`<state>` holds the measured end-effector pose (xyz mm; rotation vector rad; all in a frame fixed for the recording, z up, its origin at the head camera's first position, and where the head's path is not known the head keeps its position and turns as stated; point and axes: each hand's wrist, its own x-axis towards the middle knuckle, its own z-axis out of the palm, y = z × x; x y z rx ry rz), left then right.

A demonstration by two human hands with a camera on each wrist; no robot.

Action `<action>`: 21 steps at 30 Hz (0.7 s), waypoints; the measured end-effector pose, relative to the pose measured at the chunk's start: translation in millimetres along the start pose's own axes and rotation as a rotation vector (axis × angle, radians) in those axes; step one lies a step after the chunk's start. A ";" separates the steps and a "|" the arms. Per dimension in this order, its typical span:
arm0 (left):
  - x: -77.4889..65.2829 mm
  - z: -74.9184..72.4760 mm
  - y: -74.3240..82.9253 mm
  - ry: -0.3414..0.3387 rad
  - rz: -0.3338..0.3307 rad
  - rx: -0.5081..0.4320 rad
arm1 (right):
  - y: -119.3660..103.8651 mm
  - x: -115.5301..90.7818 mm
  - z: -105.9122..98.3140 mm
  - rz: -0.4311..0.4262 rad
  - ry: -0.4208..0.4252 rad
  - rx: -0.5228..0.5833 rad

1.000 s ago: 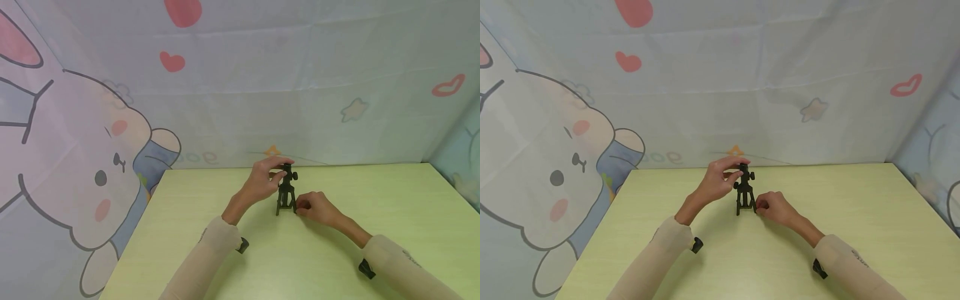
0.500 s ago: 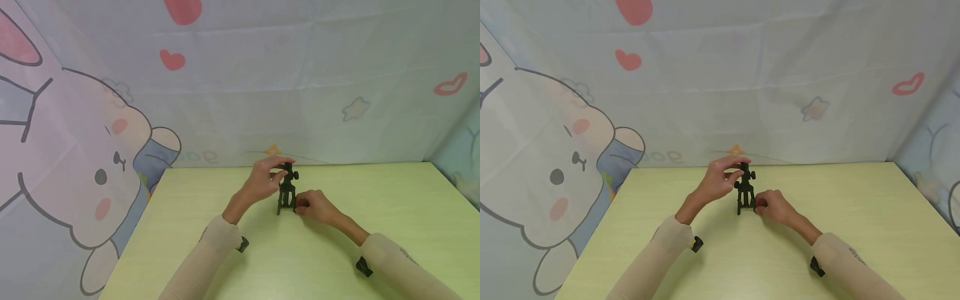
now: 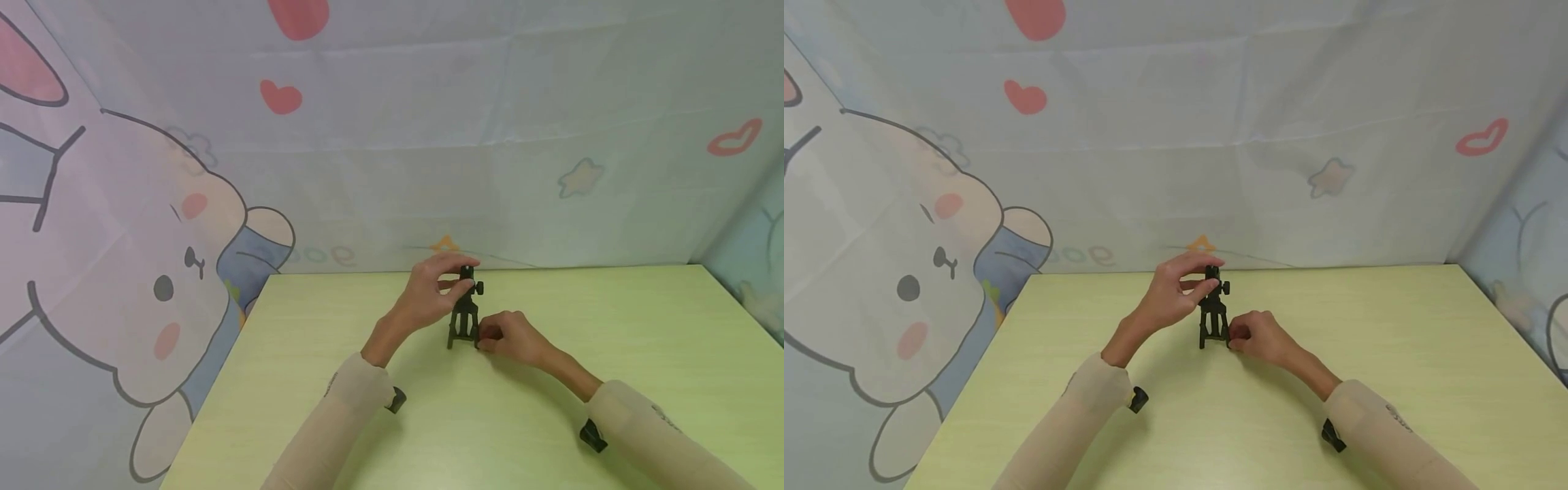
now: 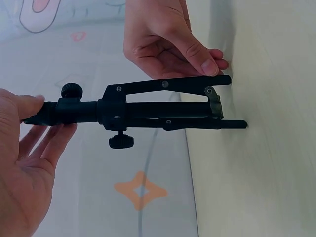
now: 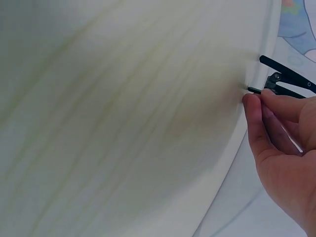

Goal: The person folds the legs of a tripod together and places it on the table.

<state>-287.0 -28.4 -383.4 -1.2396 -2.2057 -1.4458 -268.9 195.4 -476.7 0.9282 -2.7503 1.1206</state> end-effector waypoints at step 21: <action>1.8 -2.0 2.3 0.060 0.098 0.050 | -1.4 -9.7 -13.0 0.036 0.015 0.042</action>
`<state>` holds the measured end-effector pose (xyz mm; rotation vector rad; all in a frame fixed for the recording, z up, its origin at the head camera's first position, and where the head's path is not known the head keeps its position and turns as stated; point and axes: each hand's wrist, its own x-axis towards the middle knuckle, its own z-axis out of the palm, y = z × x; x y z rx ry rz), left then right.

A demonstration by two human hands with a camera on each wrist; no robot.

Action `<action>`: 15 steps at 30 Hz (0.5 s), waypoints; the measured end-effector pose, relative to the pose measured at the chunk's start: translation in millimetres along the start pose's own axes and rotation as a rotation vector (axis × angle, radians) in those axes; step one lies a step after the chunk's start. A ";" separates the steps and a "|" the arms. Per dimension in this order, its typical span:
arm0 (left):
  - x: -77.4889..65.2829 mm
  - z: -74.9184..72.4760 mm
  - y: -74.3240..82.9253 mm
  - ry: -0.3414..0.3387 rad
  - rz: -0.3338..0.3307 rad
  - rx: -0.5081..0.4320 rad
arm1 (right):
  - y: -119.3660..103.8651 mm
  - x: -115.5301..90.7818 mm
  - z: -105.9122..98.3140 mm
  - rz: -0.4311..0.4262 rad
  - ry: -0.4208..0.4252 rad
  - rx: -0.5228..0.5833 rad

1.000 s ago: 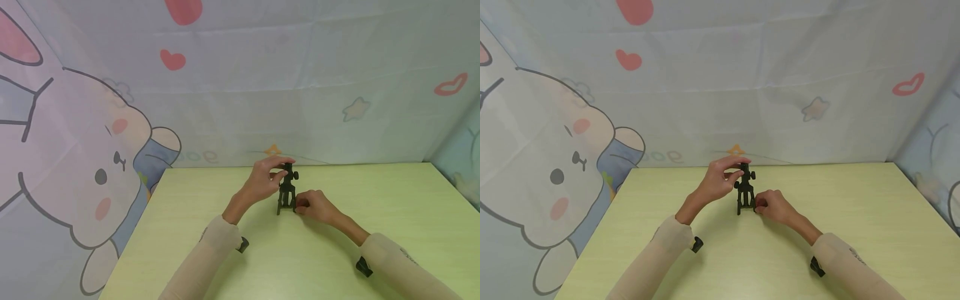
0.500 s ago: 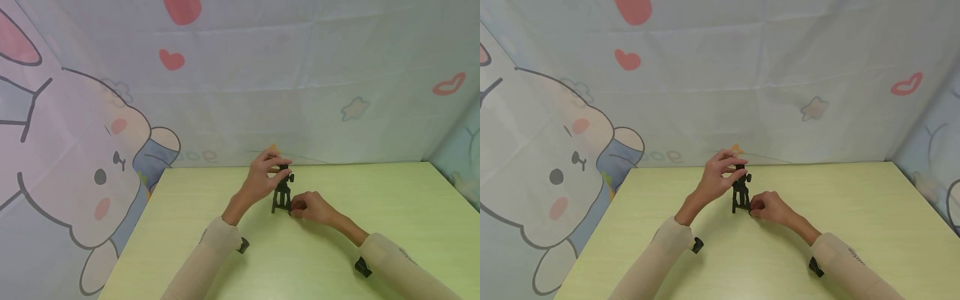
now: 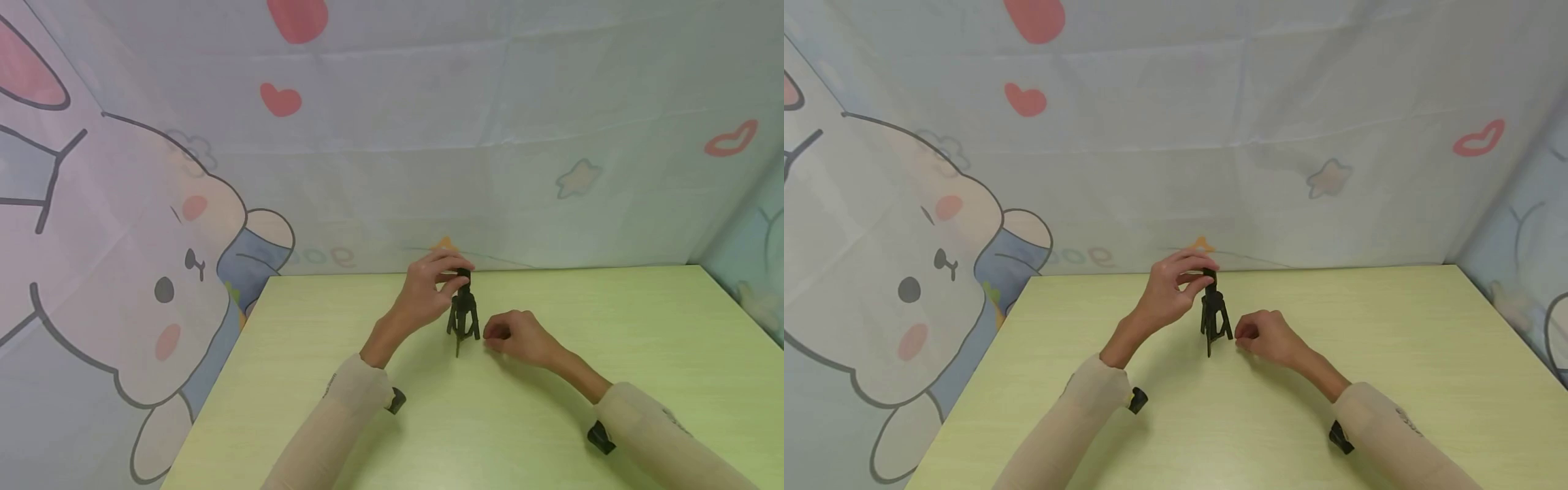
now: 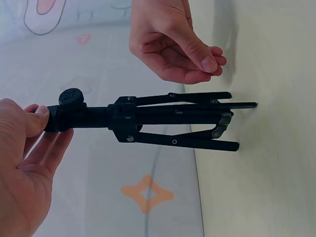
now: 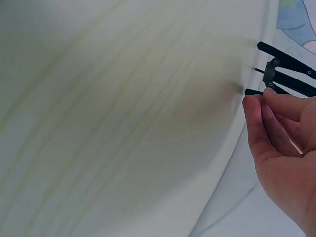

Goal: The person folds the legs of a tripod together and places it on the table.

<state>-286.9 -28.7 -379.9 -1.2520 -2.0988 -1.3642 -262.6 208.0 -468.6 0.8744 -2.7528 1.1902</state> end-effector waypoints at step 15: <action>0.5 -1.4 0.9 -0.059 -0.051 -0.041 | 7.2 1.1 4.2 -0.025 0.010 -0.002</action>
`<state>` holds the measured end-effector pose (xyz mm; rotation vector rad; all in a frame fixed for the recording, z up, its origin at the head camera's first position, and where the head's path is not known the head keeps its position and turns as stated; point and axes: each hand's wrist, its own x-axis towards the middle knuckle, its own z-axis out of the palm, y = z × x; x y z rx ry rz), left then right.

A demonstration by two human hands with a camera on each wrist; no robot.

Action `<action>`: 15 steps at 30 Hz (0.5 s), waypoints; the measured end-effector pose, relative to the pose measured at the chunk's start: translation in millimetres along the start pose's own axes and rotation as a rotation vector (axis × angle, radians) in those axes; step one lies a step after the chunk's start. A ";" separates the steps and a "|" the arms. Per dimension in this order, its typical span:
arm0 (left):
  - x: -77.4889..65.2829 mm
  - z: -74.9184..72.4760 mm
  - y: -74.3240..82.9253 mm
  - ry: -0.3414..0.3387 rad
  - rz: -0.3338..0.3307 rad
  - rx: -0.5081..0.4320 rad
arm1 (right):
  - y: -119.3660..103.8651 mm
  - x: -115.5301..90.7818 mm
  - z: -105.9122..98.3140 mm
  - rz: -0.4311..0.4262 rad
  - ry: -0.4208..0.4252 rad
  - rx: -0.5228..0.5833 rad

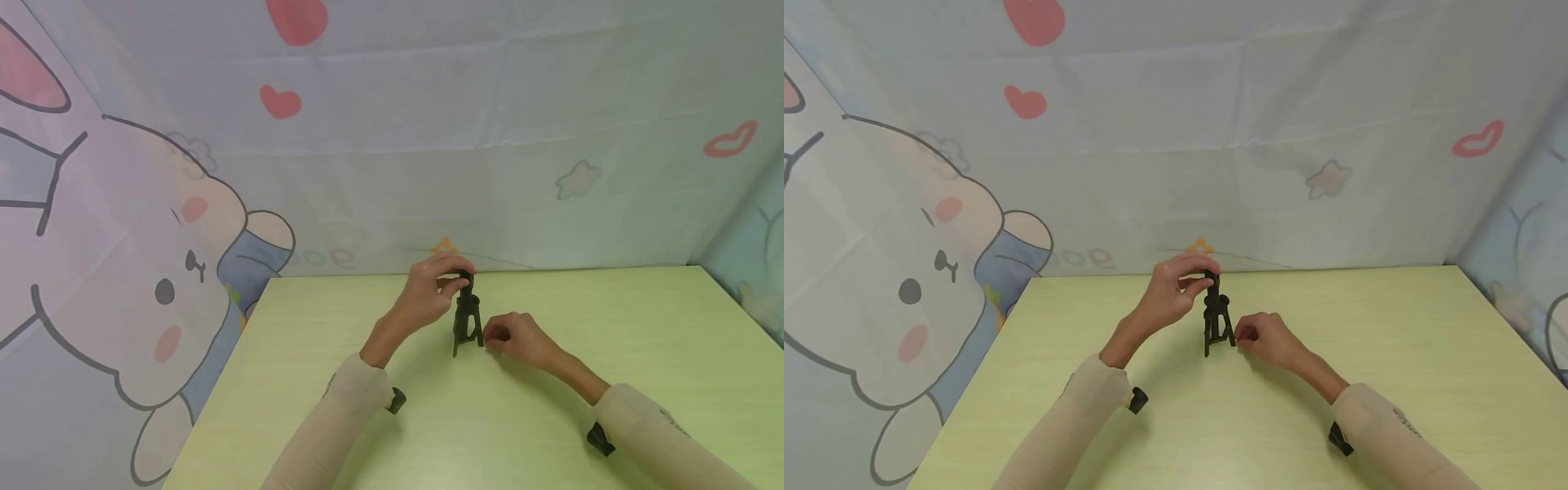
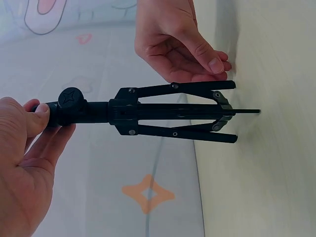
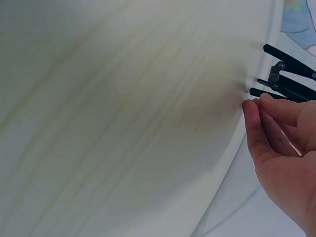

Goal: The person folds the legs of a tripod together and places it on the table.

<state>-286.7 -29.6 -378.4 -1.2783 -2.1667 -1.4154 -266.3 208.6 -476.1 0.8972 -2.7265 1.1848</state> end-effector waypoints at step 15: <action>-1.3 -0.2 3.5 0.009 -0.017 0.011 | -9.1 9.3 4.9 -0.013 0.001 -0.035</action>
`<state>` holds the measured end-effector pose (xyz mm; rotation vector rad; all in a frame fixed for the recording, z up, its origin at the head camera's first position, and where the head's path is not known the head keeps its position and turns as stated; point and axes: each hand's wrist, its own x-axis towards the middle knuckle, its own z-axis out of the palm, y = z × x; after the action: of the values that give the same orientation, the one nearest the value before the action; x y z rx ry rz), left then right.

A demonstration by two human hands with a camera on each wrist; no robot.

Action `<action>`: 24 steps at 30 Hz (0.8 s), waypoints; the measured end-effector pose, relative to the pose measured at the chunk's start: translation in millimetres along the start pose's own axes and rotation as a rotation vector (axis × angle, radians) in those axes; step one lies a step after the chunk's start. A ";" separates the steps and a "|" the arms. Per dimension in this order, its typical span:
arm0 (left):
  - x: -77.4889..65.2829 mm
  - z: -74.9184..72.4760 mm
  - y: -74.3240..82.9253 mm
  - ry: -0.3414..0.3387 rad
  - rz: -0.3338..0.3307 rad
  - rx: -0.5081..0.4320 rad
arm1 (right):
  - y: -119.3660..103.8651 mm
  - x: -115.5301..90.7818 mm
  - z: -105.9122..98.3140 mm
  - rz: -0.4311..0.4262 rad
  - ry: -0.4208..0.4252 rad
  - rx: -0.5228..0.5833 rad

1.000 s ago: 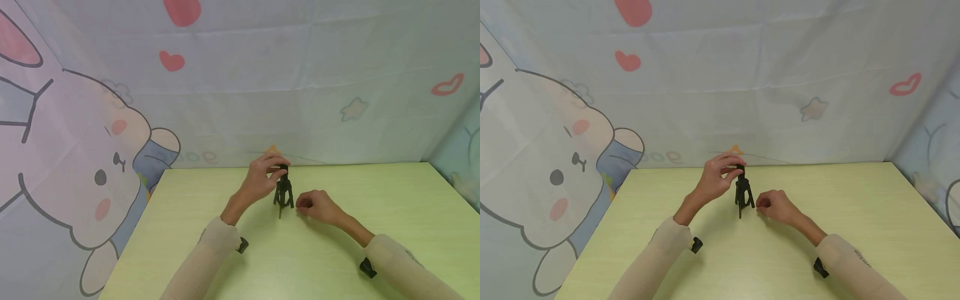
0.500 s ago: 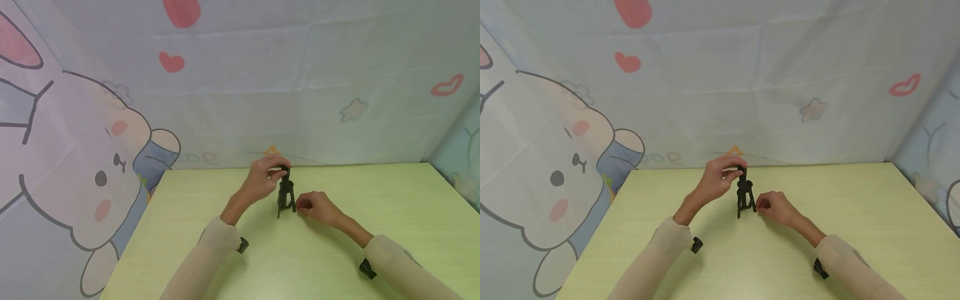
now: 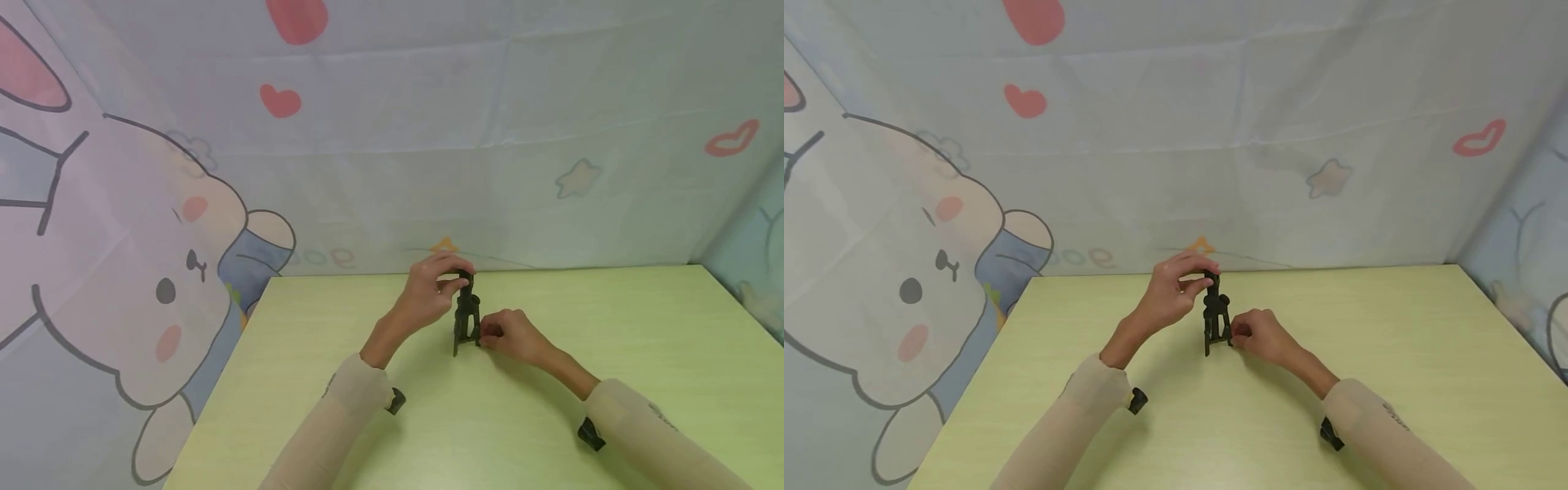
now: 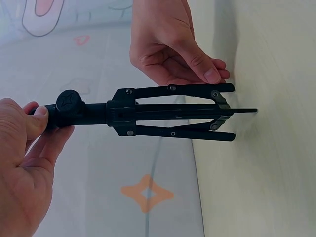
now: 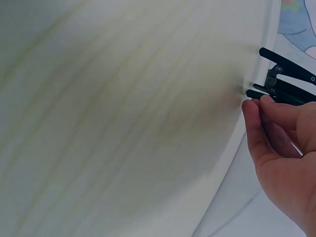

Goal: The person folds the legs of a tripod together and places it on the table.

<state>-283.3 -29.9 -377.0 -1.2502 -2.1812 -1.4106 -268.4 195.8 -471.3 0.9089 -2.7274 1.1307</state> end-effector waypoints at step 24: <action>8.0 -13.3 4.4 -0.117 0.056 0.086 | -6.2 10.5 13.9 0.041 0.028 0.086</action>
<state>-287.7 -36.2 -362.8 -1.3831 -2.2372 -1.2383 -271.4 177.8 -474.8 0.8440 -2.7064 1.2672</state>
